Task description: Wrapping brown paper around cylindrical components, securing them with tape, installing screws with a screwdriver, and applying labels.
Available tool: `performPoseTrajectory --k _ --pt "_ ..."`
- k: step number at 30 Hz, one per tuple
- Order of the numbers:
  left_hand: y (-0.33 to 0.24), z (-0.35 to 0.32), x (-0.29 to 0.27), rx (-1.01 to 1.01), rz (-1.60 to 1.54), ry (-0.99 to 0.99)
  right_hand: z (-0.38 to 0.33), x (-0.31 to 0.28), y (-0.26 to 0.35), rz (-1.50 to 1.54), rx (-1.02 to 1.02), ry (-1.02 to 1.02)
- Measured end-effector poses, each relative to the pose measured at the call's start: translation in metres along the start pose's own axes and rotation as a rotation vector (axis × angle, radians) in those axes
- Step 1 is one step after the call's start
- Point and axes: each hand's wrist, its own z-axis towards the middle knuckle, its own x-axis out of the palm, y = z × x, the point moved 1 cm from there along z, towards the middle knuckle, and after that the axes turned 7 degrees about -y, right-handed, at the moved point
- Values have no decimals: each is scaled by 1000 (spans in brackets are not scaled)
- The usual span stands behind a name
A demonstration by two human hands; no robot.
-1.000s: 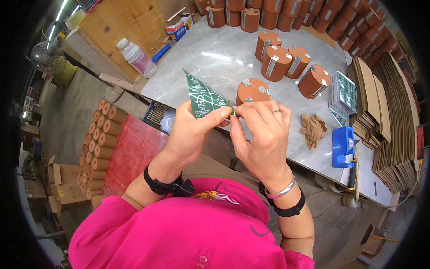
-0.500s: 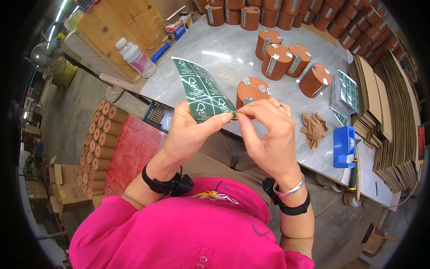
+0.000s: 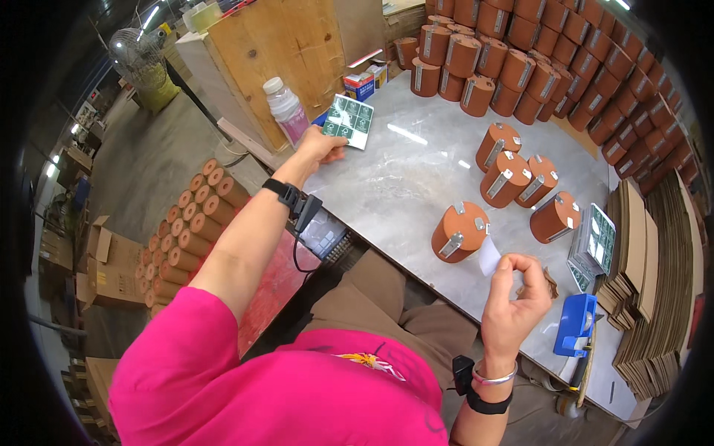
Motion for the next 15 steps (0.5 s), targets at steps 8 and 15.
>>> performPoseTrajectory --k 8,15 --pt "8 -108 18 796 492 -295 -12 12 12 69 122 126" --pt "-5 -219 68 1585 80 -52 -25 24 13 200 223 186"
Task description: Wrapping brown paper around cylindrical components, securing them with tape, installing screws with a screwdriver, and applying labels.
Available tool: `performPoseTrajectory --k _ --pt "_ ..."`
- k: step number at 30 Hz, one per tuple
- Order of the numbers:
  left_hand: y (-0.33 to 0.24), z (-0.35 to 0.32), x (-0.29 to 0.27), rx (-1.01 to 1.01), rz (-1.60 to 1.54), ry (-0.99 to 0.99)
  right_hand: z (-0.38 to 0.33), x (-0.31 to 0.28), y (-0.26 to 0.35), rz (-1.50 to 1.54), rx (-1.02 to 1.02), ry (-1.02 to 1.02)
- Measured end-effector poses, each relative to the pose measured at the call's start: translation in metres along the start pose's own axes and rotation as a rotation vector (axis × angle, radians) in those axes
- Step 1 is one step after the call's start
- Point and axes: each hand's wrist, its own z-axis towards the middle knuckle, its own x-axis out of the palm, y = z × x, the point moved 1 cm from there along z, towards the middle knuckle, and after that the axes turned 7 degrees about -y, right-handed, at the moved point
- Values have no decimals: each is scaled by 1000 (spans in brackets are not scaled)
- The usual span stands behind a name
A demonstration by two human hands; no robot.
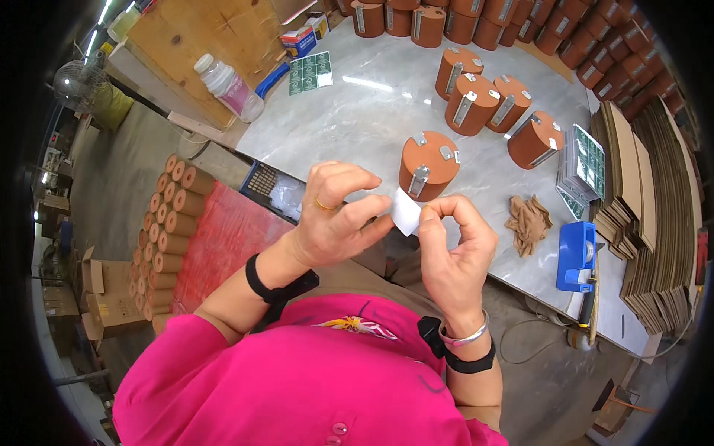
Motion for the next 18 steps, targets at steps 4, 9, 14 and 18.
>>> performPoseTrajectory --k 4,9,14,18 --pt "-4 -3 1 23 -23 -9 -7 -1 1 21 -6 7" --pt "-17 -1 1 -301 -197 73 -9 -1 1 90 63 28" --pt "-13 -1 5 -1420 -1158 178 -3 4 -8 21 -142 -64" --pt "-17 -4 9 -1444 -1204 235 -2 9 -16 -51 -197 -29"
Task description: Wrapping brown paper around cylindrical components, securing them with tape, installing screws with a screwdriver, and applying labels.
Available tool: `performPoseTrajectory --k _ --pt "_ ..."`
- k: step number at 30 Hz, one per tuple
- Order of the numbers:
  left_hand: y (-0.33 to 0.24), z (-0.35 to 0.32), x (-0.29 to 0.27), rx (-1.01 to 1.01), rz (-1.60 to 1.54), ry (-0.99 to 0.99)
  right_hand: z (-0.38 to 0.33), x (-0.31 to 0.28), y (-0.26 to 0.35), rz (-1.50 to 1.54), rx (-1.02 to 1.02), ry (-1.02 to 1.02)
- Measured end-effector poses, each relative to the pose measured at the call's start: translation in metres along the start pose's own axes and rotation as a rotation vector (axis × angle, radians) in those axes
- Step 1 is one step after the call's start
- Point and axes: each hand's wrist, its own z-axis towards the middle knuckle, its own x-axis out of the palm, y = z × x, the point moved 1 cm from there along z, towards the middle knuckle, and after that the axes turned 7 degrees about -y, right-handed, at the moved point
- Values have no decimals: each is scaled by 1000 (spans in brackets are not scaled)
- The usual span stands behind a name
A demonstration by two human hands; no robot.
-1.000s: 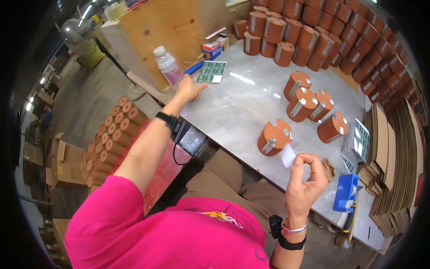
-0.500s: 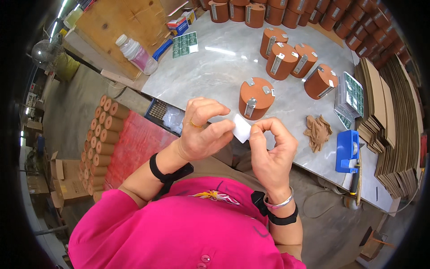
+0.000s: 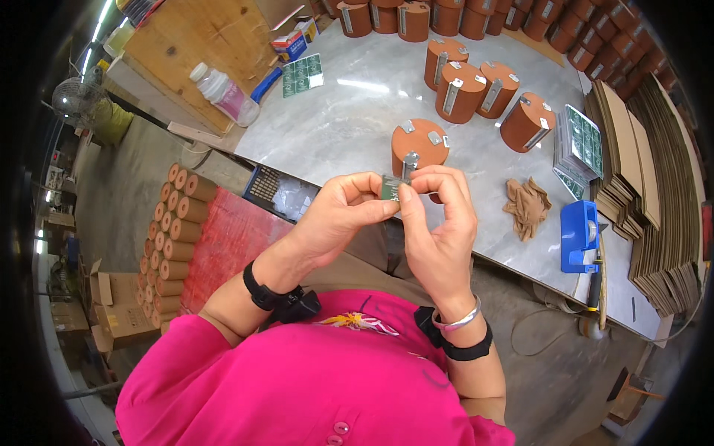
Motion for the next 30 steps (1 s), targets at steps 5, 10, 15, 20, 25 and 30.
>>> performPoseTrajectory --k 5,10,15,20,25,30 --pt "12 13 -8 154 189 -87 3 -8 -9 31 18 -159" --pt "37 55 -27 637 806 -327 1 -41 -28 1 85 -274" --pt "45 92 -15 516 595 -182 -9 -39 -30 -45 136 -251" --pt "33 66 7 95 -25 -6 -7 -33 -23 -2 113 -208" --pt "32 56 9 -19 -104 87 -3 -16 -16 85 162 -163" --pt "35 53 12 18 -111 79 -3 -8 -23 68 145 -168"
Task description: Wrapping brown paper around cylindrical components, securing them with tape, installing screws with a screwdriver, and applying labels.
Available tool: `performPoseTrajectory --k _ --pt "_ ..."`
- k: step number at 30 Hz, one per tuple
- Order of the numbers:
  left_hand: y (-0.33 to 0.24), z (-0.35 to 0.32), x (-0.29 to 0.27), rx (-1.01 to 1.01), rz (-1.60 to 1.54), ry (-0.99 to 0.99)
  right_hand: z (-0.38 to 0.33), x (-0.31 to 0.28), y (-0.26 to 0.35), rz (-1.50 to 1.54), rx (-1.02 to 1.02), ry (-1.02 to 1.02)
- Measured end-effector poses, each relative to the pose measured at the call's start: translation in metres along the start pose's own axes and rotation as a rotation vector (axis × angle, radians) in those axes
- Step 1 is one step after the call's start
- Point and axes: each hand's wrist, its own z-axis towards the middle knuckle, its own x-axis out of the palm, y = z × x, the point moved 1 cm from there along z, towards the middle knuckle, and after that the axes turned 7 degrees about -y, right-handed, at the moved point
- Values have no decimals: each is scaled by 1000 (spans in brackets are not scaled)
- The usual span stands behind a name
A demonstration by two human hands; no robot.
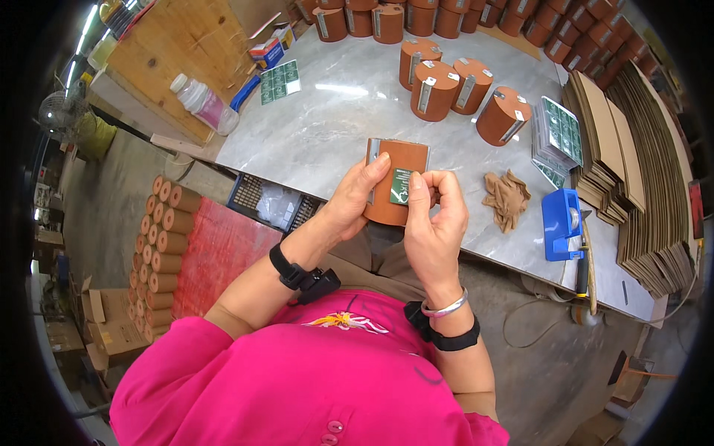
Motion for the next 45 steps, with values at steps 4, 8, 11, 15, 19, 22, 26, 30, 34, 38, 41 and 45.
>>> performPoseTrajectory --k 4,8,11,15,19,22,26,30,34,38,41,45 --pt "2 -1 0 4 -5 9 -1 1 2 -17 15 -2" --pt "0 -2 3 6 -9 -3 -2 2 1 -24 15 -13" --pt "0 -4 4 12 -9 -4 -2 3 2 -58 -6 -28" --pt "1 -5 4 14 -11 -14 -3 5 2 -113 -59 -57" --pt "1 -7 2 -15 -23 14 -5 7 8 -209 -142 -88" --pt "-4 -13 13 25 20 -10 -9 9 10 -258 -178 -129" --pt "-1 -16 16 95 20 -74 -9 10 7 -230 -167 -174" --pt "0 -15 13 110 37 -55 -6 7 -2 -140 -83 -220" --pt "7 -9 20 -49 -71 13 6 -14 2 -37 49 -37" --pt "9 -17 17 -240 -14 62 4 -22 -2 -253 1 -5" --pt "8 -24 13 -234 -12 141 1 -37 -2 -336 110 121" --pt "2 -26 3 -371 -133 214 42 -90 10 -467 -165 31"
